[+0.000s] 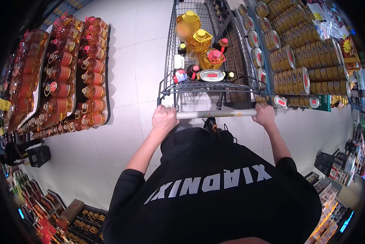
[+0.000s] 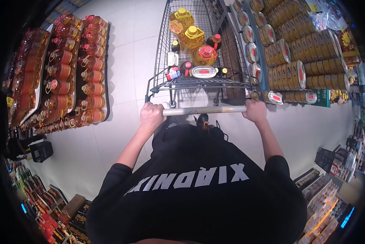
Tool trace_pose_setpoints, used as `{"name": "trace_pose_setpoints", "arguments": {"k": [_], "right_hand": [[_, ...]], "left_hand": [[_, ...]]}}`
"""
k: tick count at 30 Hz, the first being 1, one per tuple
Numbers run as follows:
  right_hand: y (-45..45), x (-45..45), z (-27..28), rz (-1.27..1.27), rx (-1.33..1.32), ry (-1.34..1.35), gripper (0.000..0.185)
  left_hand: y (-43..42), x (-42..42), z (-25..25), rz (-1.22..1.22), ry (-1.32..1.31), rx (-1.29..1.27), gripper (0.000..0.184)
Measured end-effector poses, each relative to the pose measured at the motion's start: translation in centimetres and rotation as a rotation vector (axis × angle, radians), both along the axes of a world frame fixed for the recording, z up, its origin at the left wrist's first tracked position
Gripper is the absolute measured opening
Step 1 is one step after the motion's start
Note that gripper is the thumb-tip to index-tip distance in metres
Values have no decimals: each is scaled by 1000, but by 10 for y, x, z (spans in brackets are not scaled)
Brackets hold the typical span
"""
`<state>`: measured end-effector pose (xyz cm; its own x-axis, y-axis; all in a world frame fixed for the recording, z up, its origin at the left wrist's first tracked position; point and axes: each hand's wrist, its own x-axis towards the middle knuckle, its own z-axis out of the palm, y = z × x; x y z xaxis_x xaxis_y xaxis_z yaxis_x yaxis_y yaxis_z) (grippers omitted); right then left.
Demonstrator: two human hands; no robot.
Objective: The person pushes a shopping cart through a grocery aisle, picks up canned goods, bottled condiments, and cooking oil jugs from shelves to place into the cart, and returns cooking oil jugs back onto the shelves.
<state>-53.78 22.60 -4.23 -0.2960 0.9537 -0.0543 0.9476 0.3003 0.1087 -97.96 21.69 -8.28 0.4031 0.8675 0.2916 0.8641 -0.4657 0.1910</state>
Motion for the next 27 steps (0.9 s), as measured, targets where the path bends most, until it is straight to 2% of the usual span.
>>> {"name": "trace_pose_setpoints", "arguments": {"k": [3,4,12,17,27], "right_hand": [[41,-8,-3,4,119,47,16],[54,-11,-3,-60,79,39,16],[161,-21,5,-89,196,9,20],[230,-37,17,-93,251,61,20],[380,-47,34,-81,164,116,27]], "left_hand": [[48,-9,1,-45,-32,-3,22],[65,-10,1,-51,-4,-3,22],[182,-18,11,-107,7,26,18],[258,-27,20,-45,58,11,14],[407,-38,42,48,136,36,11]]}}
